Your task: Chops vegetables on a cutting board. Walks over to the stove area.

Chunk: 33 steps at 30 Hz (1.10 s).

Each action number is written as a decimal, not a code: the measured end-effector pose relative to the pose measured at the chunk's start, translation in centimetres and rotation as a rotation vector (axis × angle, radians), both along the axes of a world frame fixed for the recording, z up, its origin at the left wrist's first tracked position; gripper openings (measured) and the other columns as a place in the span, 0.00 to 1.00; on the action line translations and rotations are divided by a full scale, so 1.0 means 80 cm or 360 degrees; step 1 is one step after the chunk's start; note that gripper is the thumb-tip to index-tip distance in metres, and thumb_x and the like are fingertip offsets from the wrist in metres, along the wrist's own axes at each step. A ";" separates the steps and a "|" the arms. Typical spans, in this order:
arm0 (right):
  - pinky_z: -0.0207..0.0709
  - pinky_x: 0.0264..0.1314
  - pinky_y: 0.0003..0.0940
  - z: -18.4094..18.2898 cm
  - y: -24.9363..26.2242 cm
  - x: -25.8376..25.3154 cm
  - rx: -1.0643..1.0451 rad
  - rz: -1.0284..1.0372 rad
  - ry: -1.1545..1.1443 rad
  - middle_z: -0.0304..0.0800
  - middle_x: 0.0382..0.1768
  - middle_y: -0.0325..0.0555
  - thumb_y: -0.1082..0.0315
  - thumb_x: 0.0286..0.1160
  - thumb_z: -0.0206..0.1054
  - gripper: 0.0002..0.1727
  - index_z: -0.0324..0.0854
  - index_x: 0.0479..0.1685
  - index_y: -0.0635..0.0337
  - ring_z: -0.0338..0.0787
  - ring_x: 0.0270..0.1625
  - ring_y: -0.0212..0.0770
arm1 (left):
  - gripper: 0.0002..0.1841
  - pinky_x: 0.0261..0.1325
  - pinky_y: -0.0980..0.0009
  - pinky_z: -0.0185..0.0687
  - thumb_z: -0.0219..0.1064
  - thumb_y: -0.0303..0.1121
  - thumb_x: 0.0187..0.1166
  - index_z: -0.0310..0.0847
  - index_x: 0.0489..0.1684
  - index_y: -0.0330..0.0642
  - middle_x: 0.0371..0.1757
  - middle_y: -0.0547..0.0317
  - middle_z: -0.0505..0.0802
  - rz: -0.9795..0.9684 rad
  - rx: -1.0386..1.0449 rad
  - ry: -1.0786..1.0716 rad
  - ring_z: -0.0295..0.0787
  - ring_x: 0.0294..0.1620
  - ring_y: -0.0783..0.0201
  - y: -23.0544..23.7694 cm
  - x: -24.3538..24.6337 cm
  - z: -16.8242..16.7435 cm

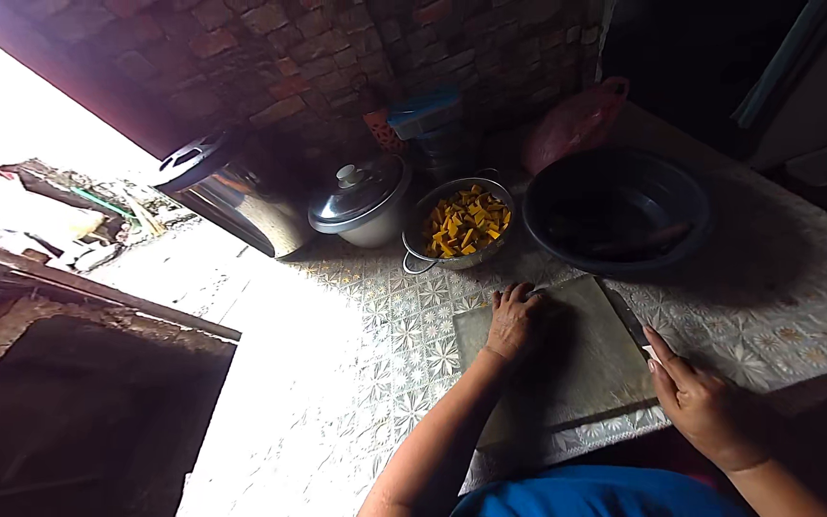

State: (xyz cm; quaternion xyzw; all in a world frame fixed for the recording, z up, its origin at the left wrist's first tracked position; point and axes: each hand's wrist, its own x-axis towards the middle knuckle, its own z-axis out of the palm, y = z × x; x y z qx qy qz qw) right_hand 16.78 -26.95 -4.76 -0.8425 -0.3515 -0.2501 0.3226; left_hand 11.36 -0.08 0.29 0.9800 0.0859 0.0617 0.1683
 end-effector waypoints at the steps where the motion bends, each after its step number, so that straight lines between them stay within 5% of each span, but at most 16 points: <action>1: 0.76 0.20 0.43 0.000 0.000 0.000 0.0002 0.0002 0.0000 0.89 0.18 0.52 0.61 0.82 0.50 0.27 0.87 0.69 0.64 0.85 0.15 0.50 | 0.19 0.80 0.38 0.64 0.60 0.47 0.86 0.89 0.63 0.49 0.74 0.46 0.87 -0.0001 -0.0001 0.0007 0.75 0.81 0.42 0.005 0.001 0.001; 7: 0.78 0.20 0.42 0.000 -0.001 0.000 0.0016 0.0018 0.0011 0.90 0.19 0.52 0.62 0.81 0.50 0.27 0.87 0.69 0.65 0.85 0.16 0.49 | 0.20 0.72 0.48 0.77 0.57 0.43 0.86 0.87 0.57 0.35 0.57 0.40 0.92 0.0066 0.0055 0.0054 0.85 0.67 0.41 0.031 0.009 0.004; 19: 0.74 0.17 0.40 -0.005 0.000 0.003 0.0047 -0.0024 -0.0052 0.87 0.16 0.47 0.61 0.81 0.50 0.27 0.88 0.68 0.61 0.83 0.14 0.46 | 0.24 0.72 0.48 0.79 0.55 0.44 0.87 0.82 0.68 0.34 0.63 0.38 0.91 0.0367 0.0086 0.0276 0.89 0.67 0.43 0.067 0.034 0.019; 22: 0.74 0.18 0.39 -0.009 0.000 0.004 0.0080 -0.0021 -0.0069 0.86 0.15 0.46 0.60 0.82 0.50 0.27 0.89 0.68 0.61 0.82 0.14 0.45 | 0.20 0.67 0.49 0.83 0.59 0.40 0.84 0.86 0.61 0.33 0.57 0.39 0.93 0.0373 0.0014 0.0030 0.92 0.61 0.44 0.068 0.027 0.016; 25: 0.73 0.17 0.38 -0.010 0.000 0.004 0.0104 -0.0018 -0.0084 0.85 0.15 0.45 0.60 0.82 0.50 0.27 0.89 0.68 0.60 0.81 0.14 0.44 | 0.16 0.51 0.51 0.89 0.63 0.36 0.81 0.90 0.46 0.31 0.40 0.42 0.96 0.0398 0.0007 -0.0460 0.96 0.42 0.49 0.062 0.025 0.025; 29: 0.72 0.16 0.38 -0.010 0.000 0.004 0.0140 -0.0005 -0.0089 0.85 0.15 0.45 0.60 0.84 0.50 0.26 0.89 0.67 0.61 0.81 0.13 0.43 | 0.11 0.31 0.62 0.85 0.66 0.33 0.79 0.88 0.34 0.32 0.23 0.53 0.89 0.0332 0.0047 -0.1041 0.85 0.22 0.62 0.075 0.045 0.081; 31: 0.72 0.16 0.38 -0.012 -0.001 0.004 0.0135 -0.0003 -0.0085 0.85 0.15 0.45 0.60 0.84 0.50 0.26 0.89 0.67 0.61 0.81 0.14 0.43 | 0.13 0.35 0.56 0.86 0.64 0.34 0.82 0.88 0.39 0.31 0.29 0.49 0.90 0.0311 0.0122 -0.1138 0.87 0.27 0.58 0.094 0.061 0.118; 33: 0.72 0.16 0.39 -0.014 -0.001 0.004 0.0118 -0.0023 -0.0087 0.86 0.15 0.46 0.60 0.84 0.50 0.26 0.89 0.67 0.61 0.81 0.13 0.44 | 0.17 0.51 0.47 0.85 0.60 0.39 0.85 0.91 0.44 0.33 0.41 0.44 0.94 0.0320 0.0219 -0.1033 0.92 0.43 0.48 0.116 0.080 0.153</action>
